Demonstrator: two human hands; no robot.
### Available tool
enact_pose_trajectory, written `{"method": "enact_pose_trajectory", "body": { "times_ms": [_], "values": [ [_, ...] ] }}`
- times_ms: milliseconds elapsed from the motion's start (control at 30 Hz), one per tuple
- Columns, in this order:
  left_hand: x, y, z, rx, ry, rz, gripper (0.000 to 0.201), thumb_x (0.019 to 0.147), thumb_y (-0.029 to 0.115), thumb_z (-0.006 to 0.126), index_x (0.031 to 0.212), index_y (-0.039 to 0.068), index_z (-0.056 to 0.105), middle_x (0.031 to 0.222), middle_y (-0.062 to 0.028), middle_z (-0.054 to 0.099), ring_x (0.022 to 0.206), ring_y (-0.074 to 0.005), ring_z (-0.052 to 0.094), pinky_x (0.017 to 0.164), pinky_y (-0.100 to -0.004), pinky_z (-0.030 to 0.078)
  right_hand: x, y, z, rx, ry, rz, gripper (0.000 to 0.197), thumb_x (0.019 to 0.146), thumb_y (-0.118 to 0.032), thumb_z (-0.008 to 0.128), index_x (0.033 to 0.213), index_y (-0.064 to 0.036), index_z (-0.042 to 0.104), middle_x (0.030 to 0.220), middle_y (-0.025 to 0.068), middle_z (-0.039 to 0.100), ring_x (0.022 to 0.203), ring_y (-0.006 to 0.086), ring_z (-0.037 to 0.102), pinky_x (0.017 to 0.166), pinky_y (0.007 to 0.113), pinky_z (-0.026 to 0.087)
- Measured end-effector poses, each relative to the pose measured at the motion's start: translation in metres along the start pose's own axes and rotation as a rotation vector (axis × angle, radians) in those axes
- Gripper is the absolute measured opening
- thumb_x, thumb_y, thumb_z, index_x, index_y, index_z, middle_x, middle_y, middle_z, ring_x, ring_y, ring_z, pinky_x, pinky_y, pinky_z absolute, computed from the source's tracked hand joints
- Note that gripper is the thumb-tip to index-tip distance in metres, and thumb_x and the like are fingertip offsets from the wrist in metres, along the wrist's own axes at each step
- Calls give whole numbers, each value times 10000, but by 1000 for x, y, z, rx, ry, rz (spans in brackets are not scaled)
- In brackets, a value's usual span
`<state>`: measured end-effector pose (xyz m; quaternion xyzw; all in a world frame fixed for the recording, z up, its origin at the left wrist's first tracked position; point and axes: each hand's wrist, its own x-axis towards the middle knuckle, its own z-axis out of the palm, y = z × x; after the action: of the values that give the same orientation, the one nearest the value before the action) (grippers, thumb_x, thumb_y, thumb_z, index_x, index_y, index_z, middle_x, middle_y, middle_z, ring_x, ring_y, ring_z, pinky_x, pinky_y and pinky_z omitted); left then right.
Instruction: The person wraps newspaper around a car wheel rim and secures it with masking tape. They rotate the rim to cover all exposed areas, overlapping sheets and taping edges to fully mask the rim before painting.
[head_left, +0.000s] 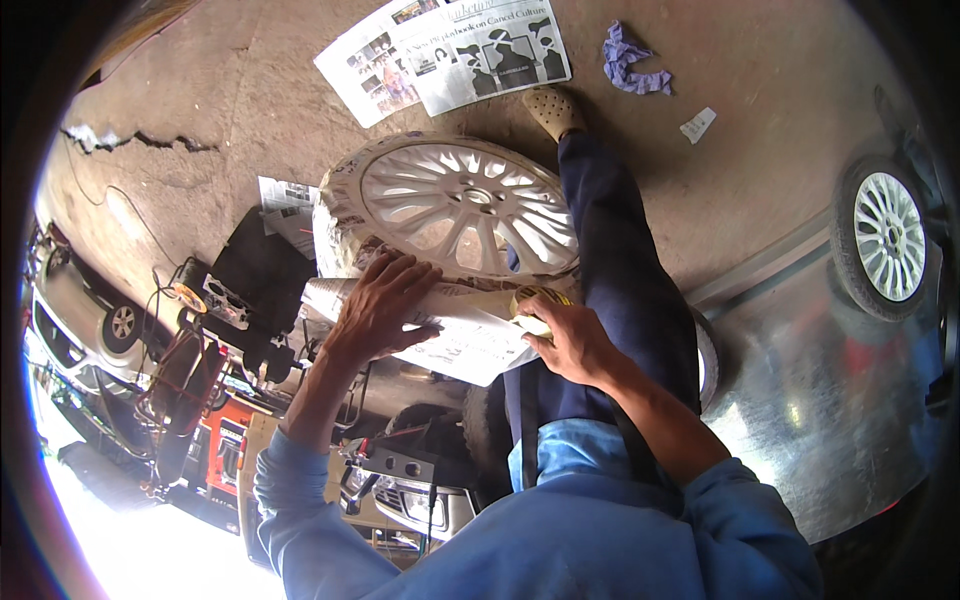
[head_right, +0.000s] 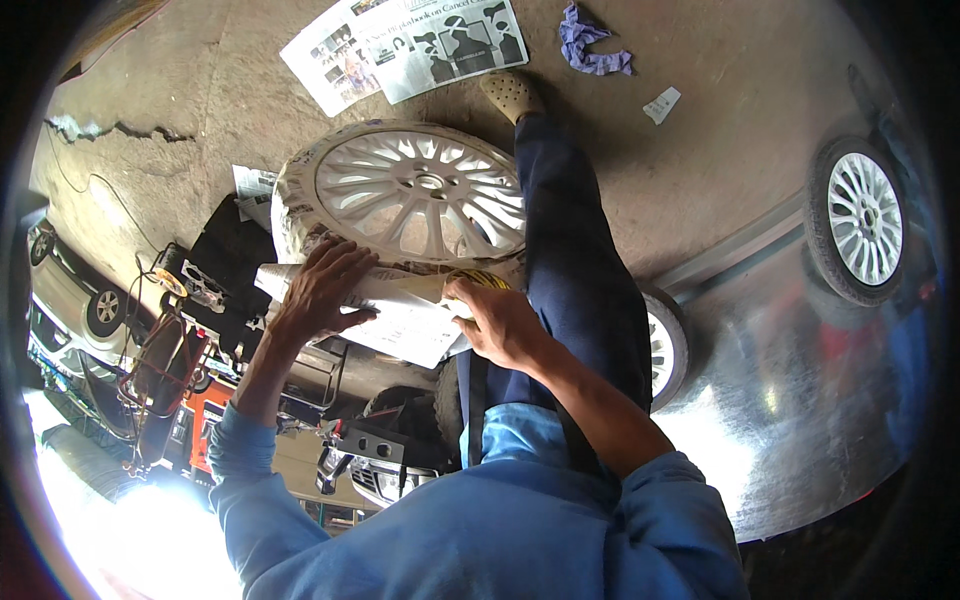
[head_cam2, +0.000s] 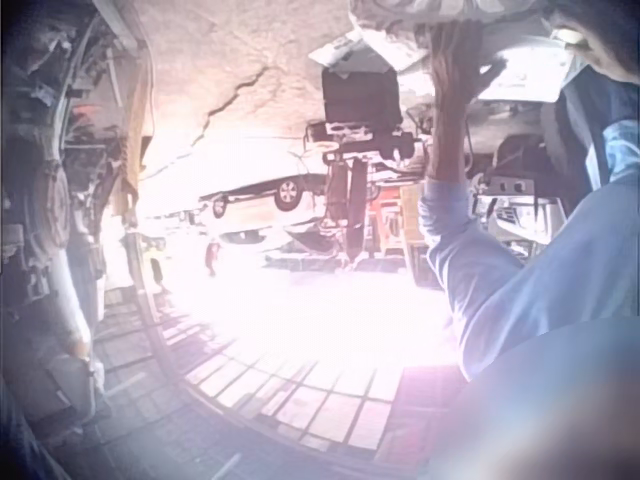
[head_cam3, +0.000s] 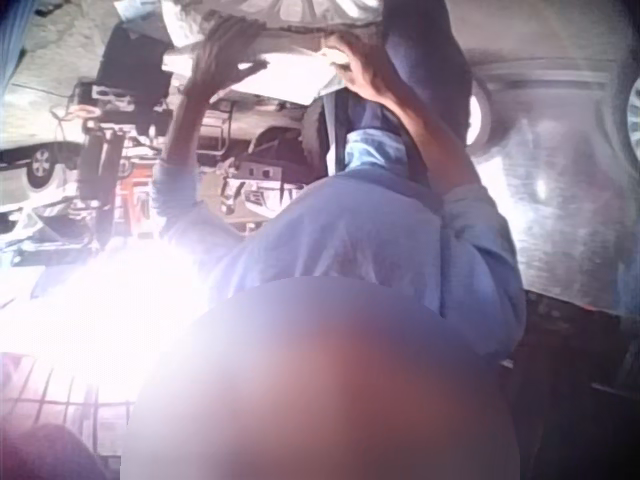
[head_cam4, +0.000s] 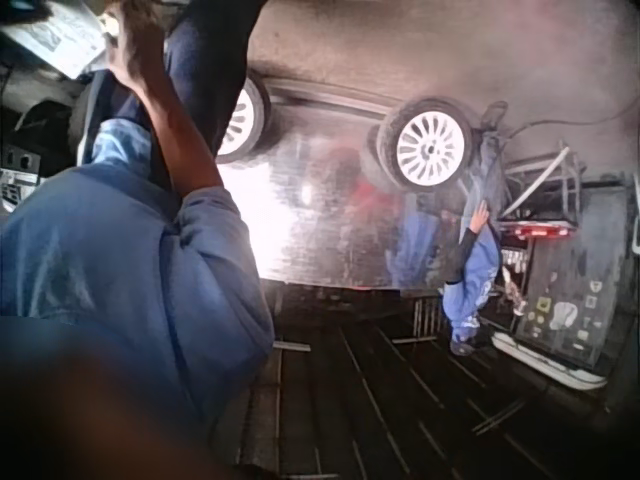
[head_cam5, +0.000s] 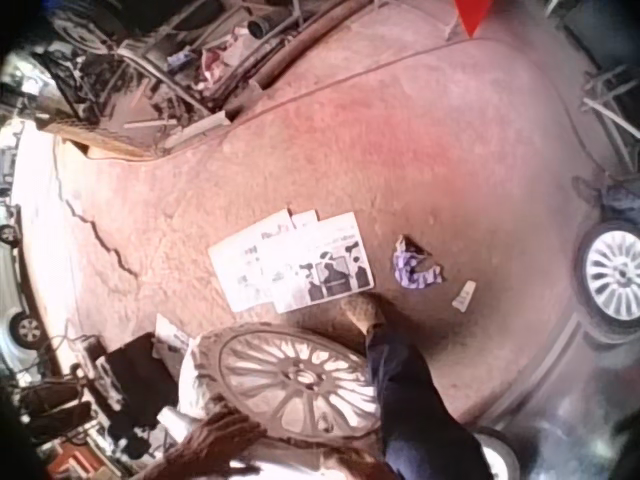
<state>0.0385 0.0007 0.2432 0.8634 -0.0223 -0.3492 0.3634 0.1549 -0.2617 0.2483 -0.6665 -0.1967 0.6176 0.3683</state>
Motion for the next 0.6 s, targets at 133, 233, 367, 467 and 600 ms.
{"method": "enact_pose_trajectory", "body": {
  "times_ms": [133, 233, 367, 467, 600],
  "values": [
    [-1, 0, 2, -67, 28, -37, 647, 611, 319, 809, 1173, 81, 596, 1147, -115, 591, 1153, -304, 503, 1037, -448, 339, 9, 6, 4, -22, 99, -22, 357, 774, -52, 674, 1077, -68, 486, 947, 161, 634, 833, 353, 637, 713, 427, 503],
    [1, -8, -2, -136, 20, 6, 527, 634, 244, 803, 1112, 103, 633, 1113, -106, 610, 1125, -290, 527, 998, -438, 381, 19, 14, 3, -6, 62, -10, 357, 774, -47, 667, 1078, -57, 480, 898, 181, 635, 819, 371, 634, 701, 436, 499],
    [3, -11, 0, -182, 57, 85, 394, 659, 179, 773, 1022, 98, 641, 1019, -74, 634, 1048, -297, 568, 916, -423, 444, 24, 16, 4, -24, 43, 50, 360, 773, -50, 668, 1078, -50, 478, 878, 186, 635, 812, 373, 634, 701, 438, 499],
    [2, 2, 9, -192, 142, 90, 298, 651, 95, 749, 922, 69, 625, 914, -68, 622, 940, -283, 589, 828, -408, 465, 25, 17, 4, -47, 56, 66, 361, 775, -52, 670, 1079, -48, 476, 885, 183, 634, 816, 371, 634, 712, 431, 504],
    [0, 18, 12, -186, 213, -33, 236, 642, 21, 727, 845, 44, 610, 827, -78, 579, 817, -267, 575, 764, -389, 459, 24, 16, 2, -7, 45, 14, 348, 779, -59, 674, 1067, -51, 479, 898, 170, 632, 817, 366, 635, 712, 420, 507]
  ]
}}
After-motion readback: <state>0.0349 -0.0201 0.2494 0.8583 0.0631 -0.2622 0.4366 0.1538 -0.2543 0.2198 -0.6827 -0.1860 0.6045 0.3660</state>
